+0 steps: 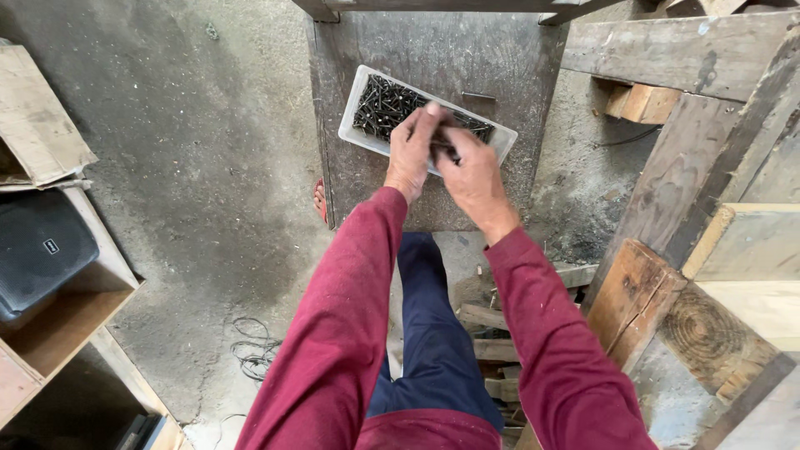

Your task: The person organizes and stacks various pieces of lumber and wooden blocks in a workshop. They pick up planks from the floor and a workbench, inspect them, and arrange them into neat piles. The person also handles a container of nails and a hammer.

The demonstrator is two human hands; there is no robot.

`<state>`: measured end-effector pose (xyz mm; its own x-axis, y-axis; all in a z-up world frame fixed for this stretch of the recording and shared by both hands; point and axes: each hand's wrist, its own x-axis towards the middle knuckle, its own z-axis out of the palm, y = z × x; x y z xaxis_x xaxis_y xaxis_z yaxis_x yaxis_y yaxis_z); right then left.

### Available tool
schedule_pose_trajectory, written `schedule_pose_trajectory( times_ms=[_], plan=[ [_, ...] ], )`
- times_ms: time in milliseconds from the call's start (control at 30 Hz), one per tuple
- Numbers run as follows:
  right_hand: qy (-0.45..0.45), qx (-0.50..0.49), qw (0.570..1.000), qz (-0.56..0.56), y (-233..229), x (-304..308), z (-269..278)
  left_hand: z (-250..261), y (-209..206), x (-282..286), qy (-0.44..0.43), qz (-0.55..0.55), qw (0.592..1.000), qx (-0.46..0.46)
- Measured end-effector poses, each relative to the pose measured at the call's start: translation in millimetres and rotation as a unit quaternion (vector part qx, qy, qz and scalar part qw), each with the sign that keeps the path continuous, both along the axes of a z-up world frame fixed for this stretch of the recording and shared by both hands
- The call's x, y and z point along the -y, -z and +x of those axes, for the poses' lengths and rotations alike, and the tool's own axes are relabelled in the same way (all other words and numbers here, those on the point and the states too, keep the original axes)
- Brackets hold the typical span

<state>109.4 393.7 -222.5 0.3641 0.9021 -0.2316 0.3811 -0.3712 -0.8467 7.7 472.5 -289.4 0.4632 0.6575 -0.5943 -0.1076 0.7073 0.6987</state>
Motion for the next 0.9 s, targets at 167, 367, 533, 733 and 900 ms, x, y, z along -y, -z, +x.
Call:
schedule_pose_trajectory(
  times_ms=[167, 367, 533, 733, 900],
  plan=[
    [0.078, -0.134, 0.988, -0.010, -3.3, 3.4, 1.4, -8.5, 11.0, -6.8, -0.164, -0.251, 0.951, 0.080],
    [-0.003, 0.047, 0.991, -0.122, 43.8, -11.3, 4.8, -29.4, 0.3, -33.3, -0.166, -0.248, 0.953, 0.053],
    [-0.077, 0.167, 0.974, -0.133, 80.1, -34.5, -16.9, -36.1, -5.9, -36.5, -0.124, -0.142, 0.982, 0.000],
    [-0.160, 0.134, 0.956, -0.207, 86.3, -30.1, -2.2, -43.0, -20.0, -33.2, -0.108, -0.191, 0.974, 0.061],
    [-0.039, 0.043, 0.990, -0.130, 73.0, -2.6, 19.9, -38.3, -23.3, -27.0, -0.093, -0.214, 0.969, 0.079]
  ],
)
